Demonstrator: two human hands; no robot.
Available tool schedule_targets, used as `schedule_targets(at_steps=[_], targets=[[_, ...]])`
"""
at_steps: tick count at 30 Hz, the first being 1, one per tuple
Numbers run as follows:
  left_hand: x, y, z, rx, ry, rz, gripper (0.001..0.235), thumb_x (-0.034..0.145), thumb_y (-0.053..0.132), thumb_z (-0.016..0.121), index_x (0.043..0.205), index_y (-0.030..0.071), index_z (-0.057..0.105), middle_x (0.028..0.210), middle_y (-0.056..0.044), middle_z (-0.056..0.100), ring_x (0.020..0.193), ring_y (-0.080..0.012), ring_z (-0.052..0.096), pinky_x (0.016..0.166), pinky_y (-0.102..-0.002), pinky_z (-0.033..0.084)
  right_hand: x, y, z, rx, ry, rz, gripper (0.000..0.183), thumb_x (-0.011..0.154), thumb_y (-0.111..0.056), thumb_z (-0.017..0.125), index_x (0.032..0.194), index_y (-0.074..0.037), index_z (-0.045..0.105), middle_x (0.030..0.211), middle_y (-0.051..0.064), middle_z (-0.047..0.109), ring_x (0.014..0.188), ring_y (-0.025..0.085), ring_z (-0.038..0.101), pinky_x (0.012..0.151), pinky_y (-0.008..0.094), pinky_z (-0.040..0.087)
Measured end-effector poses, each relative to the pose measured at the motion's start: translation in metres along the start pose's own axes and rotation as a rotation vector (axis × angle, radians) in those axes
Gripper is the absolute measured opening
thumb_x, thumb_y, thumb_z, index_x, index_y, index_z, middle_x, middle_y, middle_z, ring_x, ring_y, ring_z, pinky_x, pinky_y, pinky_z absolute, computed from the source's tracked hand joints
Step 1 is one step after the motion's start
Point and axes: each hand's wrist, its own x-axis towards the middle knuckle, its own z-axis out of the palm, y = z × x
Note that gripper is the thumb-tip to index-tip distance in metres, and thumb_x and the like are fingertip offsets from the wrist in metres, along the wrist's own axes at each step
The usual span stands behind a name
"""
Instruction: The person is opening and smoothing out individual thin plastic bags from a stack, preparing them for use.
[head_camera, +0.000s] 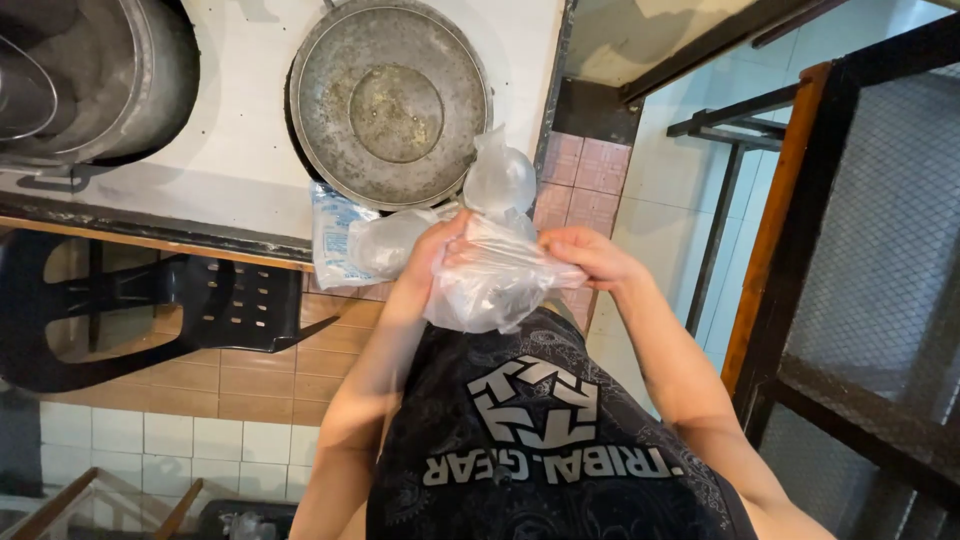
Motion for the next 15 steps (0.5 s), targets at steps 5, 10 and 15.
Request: schedule_targets(at_steps=[5,10,15], targets=[[0.027,0.008,0.029,0.026,-0.095,0.196,0.028,0.098,0.030,0.069,0.085,0.008,0.056,0.063,0.002,0.044,0.050,-0.0039,0.044,0.047,-0.015,0.034,0.060,-0.012,-0.046,0.249,0.195,-0.189,0.023,0.094,-0.022,0.074,0.101,-0.003,0.063,0.086,0.009,0.070,0.074,0.017,0.071,0.070,0.031,0.059],[0.132,-0.037,-0.031,0.338,0.456,0.419,0.031,0.086,0.034,0.083,0.084,0.009,0.065,0.070,0.001,0.060,0.060,-0.0067,0.053,0.059,-0.019,0.040,0.136,0.077,-0.129,-0.204,0.481,-0.196,0.010,0.098,-0.018,0.073,0.103,-0.010,0.069,0.084,0.001,0.069,0.078,0.011,0.069,0.076,0.025,0.055],[0.195,-0.061,-0.102,1.286,0.844,0.284,0.040,0.098,0.046,0.060,0.106,0.007,0.066,0.101,-0.023,0.074,0.104,-0.0450,0.070,0.092,-0.055,0.055,0.208,0.162,-0.193,-0.724,0.791,-0.125,0.019,0.093,-0.028,0.072,0.090,-0.009,0.074,0.081,0.010,0.073,0.083,0.025,0.070,0.080,0.040,0.053]])
